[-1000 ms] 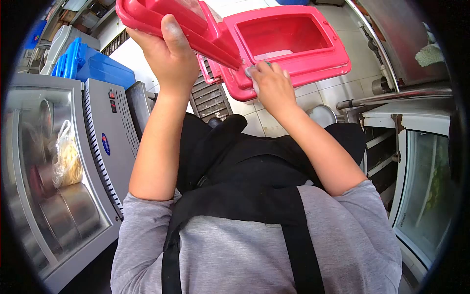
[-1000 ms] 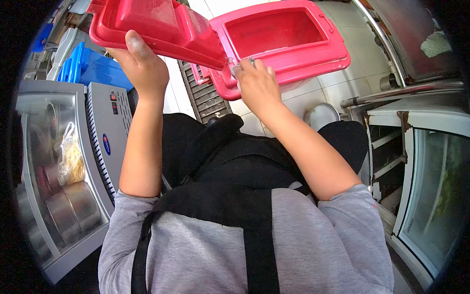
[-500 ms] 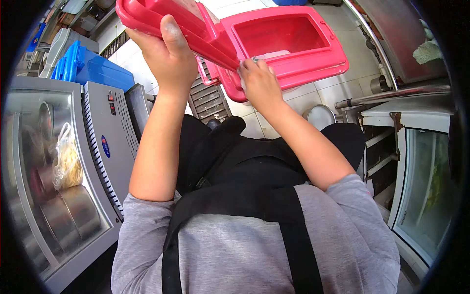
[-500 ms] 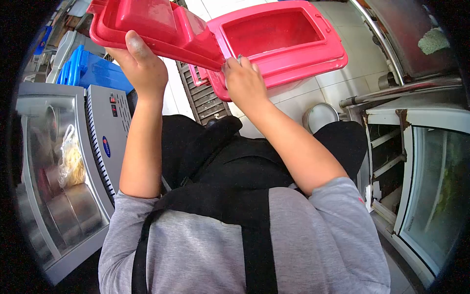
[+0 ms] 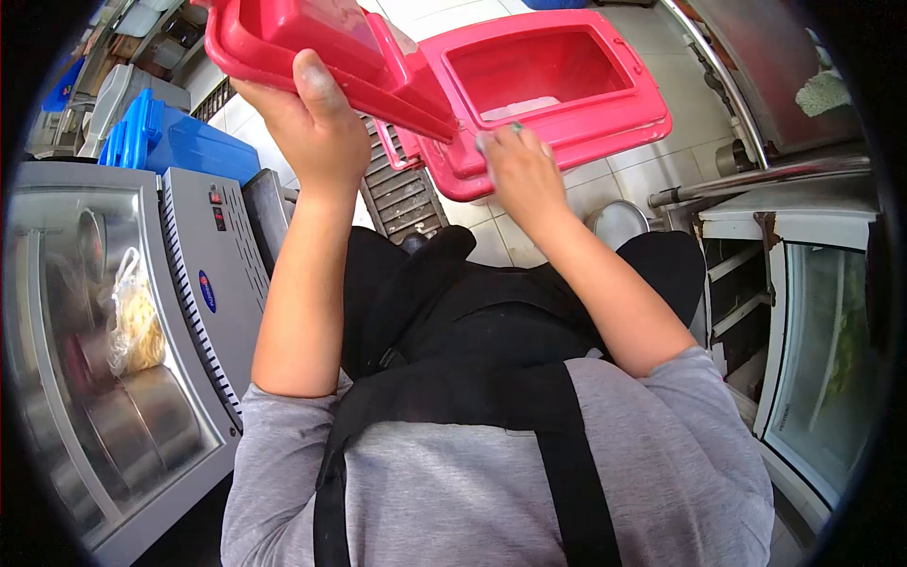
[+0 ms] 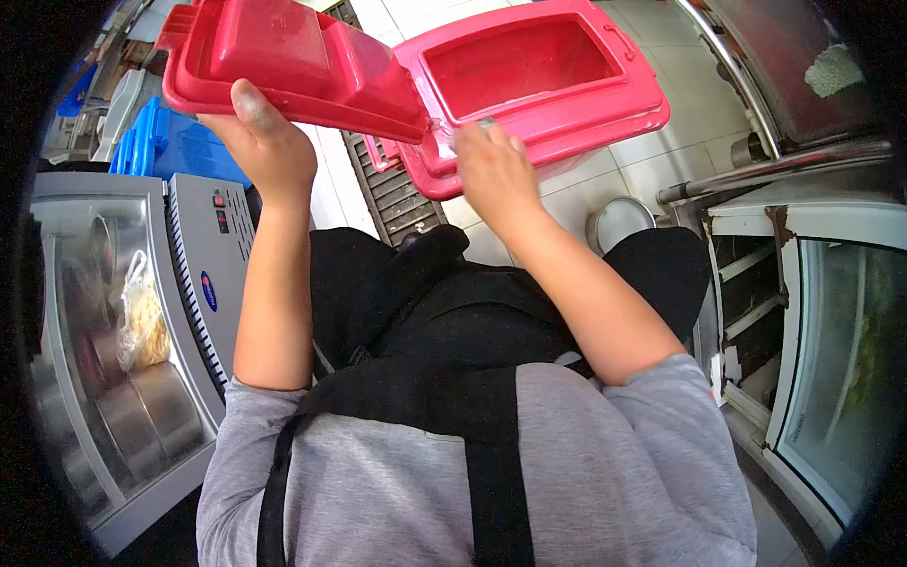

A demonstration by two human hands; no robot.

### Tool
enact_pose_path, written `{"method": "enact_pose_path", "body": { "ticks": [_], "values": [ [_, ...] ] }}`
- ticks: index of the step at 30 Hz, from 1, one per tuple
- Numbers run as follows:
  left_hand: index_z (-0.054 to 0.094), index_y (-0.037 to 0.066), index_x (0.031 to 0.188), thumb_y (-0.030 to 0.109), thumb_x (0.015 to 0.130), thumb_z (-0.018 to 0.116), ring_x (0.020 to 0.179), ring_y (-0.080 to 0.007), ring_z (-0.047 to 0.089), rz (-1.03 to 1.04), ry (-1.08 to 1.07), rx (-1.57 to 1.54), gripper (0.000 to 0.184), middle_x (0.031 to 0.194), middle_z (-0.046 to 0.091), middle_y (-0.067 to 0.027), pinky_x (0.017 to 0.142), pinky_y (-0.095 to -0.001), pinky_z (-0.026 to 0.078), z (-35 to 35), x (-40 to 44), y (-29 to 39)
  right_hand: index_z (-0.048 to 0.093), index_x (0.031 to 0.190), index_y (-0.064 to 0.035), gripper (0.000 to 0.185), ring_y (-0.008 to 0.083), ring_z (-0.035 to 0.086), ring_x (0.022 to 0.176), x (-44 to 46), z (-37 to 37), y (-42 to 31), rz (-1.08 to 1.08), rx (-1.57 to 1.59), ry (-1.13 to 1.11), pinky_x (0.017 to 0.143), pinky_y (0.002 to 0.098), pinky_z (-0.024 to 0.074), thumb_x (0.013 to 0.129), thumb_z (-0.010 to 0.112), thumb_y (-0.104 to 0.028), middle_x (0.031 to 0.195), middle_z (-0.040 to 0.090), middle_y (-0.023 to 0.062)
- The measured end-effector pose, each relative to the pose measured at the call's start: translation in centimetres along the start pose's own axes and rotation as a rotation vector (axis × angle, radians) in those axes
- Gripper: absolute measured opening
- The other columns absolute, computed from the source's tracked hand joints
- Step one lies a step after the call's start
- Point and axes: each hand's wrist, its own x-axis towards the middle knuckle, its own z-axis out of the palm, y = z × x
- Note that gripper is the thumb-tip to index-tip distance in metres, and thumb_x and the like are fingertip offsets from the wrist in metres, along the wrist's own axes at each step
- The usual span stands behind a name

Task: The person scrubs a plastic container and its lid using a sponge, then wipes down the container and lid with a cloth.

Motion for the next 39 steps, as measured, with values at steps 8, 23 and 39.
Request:
{"method": "enact_pose_path", "body": {
  "ticks": [8,23,39],
  "values": [
    [0.02,-0.001,0.142,0.041,0.099,0.046,0.118,-0.0265,0.047,-0.127,0.003,0.004,0.066,0.133,0.042,-0.0181,0.103,-0.0383,0.036,0.2,-0.1,0.4,0.063,0.096,-0.008,0.014,0.0281,0.055,0.097,1.9,3.9,-1.2,0.149,0.1,0.016,0.08,0.0445,0.0461,0.086,0.054,-0.011,0.098,0.057,0.0068],
    [0.032,-0.001,0.136,0.054,0.1,0.038,0.117,-0.0257,0.048,-0.144,0.028,0.039,0.066,0.131,0.045,-0.0166,0.102,-0.0397,0.037,0.5,-0.3,0.9,0.068,0.106,-0.0202,0.026,0.0287,0.054,0.109,-1.8,-3.3,16.6,0.499,-0.248,0.233,0.086,0.0505,0.0426,0.083,0.06,-0.011,0.117,0.064,0.001],
    [0.025,-0.001,0.141,0.056,0.099,0.039,0.123,-0.0268,0.044,-0.119,0.011,0.11,0.072,0.137,0.041,-0.0178,0.105,-0.0402,0.035,0.6,-0.2,0.9,0.069,0.092,-0.017,0.015,0.0268,0.058,0.1,0.2,-4.5,20.1,0.564,-0.284,0.3,0.084,0.0529,0.0416,0.09,0.054,-0.019,0.1,0.068,0.0028]
  ]
}}
